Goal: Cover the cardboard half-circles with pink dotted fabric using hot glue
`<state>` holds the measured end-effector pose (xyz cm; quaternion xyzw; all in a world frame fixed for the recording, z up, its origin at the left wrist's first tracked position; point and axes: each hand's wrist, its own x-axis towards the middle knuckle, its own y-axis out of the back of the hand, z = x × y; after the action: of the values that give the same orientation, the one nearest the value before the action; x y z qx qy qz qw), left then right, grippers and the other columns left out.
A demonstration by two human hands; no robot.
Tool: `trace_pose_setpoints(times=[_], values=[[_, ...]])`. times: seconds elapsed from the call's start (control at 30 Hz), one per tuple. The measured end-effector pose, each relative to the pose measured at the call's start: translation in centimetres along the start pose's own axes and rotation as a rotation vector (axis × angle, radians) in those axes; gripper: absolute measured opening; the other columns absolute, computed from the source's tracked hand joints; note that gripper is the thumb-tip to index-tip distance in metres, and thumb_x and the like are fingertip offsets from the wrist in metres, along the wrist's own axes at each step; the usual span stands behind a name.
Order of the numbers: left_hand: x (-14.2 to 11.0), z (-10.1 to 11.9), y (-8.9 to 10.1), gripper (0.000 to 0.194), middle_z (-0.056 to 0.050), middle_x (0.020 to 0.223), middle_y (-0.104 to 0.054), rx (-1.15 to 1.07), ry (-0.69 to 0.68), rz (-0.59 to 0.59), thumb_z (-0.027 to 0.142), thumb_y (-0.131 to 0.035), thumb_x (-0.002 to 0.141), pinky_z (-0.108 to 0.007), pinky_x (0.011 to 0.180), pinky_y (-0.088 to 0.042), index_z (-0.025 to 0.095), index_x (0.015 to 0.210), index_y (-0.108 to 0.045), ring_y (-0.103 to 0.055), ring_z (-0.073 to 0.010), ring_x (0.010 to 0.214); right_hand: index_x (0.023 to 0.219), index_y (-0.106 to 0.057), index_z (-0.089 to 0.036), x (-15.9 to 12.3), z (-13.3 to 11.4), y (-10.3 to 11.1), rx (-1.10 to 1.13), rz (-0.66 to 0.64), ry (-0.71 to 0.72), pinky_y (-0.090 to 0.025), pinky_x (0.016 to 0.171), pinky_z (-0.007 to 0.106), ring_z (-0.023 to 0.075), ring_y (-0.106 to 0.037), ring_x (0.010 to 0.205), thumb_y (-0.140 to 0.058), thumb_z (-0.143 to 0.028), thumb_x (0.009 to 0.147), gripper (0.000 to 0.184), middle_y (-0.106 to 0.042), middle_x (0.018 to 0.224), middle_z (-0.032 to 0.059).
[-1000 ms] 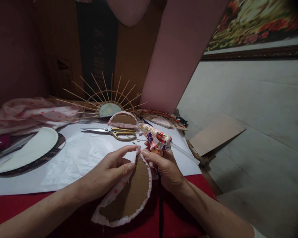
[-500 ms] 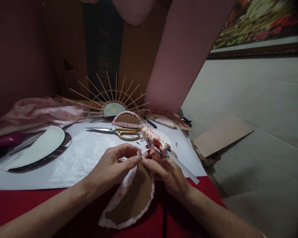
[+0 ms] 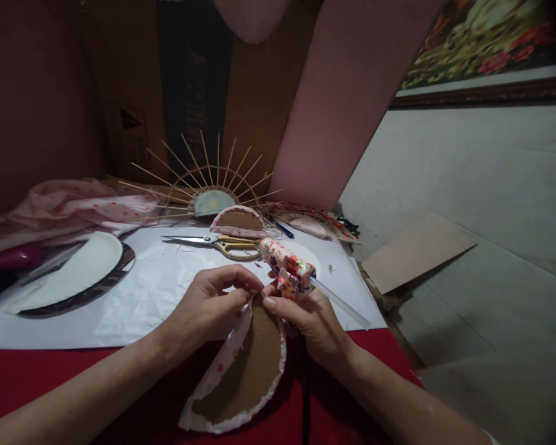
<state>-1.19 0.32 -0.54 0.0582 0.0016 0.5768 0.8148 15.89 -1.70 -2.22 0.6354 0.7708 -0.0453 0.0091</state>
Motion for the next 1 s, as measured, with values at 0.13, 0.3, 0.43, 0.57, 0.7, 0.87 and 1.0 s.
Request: trace_pose_setpoints(times=[0.13,0.3,0.43,0.57,0.7,0.87,1.0], values=[[0.2,-0.3,0.3,0.011,0.0,0.071,-0.059,-0.01,-0.018,-0.034,0.021,-0.058,0.076,-0.024,0.063,-0.041,0.016,0.07,-0.065,-0.051,-0.0129,0.068,0.083,-0.063,-0.017,0.1,0.1,0.1,-0.005,-0.017,-0.016,-0.037,0.054,0.024,0.0119,-0.05,0.06,-0.067,-0.03,0.075,0.017,-0.056,0.068,-0.0013],[0.3,-0.8,0.4,0.01,0.002,0.07,-0.056,-0.072,0.003,-0.057,0.021,-0.057,0.078,-0.021,0.06,-0.041,0.017,0.07,-0.061,-0.048,-0.0109,0.065,0.084,-0.063,-0.017,0.0,0.2,0.1,0.007,-0.01,0.032,-0.042,0.061,0.026,0.0131,-0.053,0.066,-0.07,-0.029,0.074,0.017,-0.059,0.074,-0.0006],[0.3,-0.5,0.3,0.006,0.001,0.075,-0.057,-0.129,0.027,-0.05,0.019,-0.055,0.078,-0.021,0.058,-0.042,0.017,0.076,-0.06,-0.05,-0.0114,0.067,0.082,-0.062,-0.018,0.0,0.0,0.1,-0.013,-0.012,0.071,-0.043,0.063,0.026,0.0133,-0.054,0.067,-0.069,-0.025,0.074,0.013,-0.06,0.077,-0.0003],[0.3,-0.1,0.1,0.013,0.002,0.08,-0.058,-0.153,0.082,-0.014,0.027,-0.059,0.079,-0.023,0.058,-0.043,0.018,0.089,-0.057,-0.051,-0.0124,0.068,0.083,-0.06,-0.019,0.0,-0.3,0.0,0.013,-0.012,0.078,-0.045,0.065,0.028,0.0161,-0.058,0.07,-0.069,-0.025,0.073,0.015,-0.061,0.077,0.0],[0.3,-0.3,-0.1,0.022,0.002,0.076,-0.058,-0.117,0.115,-0.076,0.035,-0.066,0.076,-0.024,0.064,-0.042,0.017,0.083,-0.055,-0.052,-0.0129,0.071,0.082,-0.056,-0.019,0.0,-0.6,-0.2,-0.007,0.053,0.065,-0.044,0.057,0.026,0.0146,-0.057,0.064,-0.072,-0.029,0.069,0.023,-0.062,0.075,-0.0002],[0.2,-1.5,-0.4,0.029,0.001,0.075,-0.063,-0.246,0.199,-0.208,0.033,-0.073,0.071,-0.026,0.067,-0.043,0.018,0.085,-0.053,-0.059,-0.0148,0.071,0.085,-0.052,-0.02,-0.1,-1.0,-0.4,-0.024,0.109,0.147,-0.044,0.054,0.024,0.0124,-0.056,0.058,-0.076,-0.039,0.066,0.036,-0.064,0.075,-0.0009],[0.0,-1.8,-0.6,0.03,0.001,0.062,-0.061,-0.22,0.286,-0.151,0.037,-0.074,0.07,-0.024,0.055,-0.039,0.016,0.082,-0.056,-0.058,-0.0149,0.058,0.084,-0.054,-0.022,0.1,-0.9,-0.5,-0.064,0.137,0.186,-0.045,0.053,0.026,0.013,-0.055,0.056,-0.075,-0.04,0.068,0.032,-0.064,0.074,-0.0005]])
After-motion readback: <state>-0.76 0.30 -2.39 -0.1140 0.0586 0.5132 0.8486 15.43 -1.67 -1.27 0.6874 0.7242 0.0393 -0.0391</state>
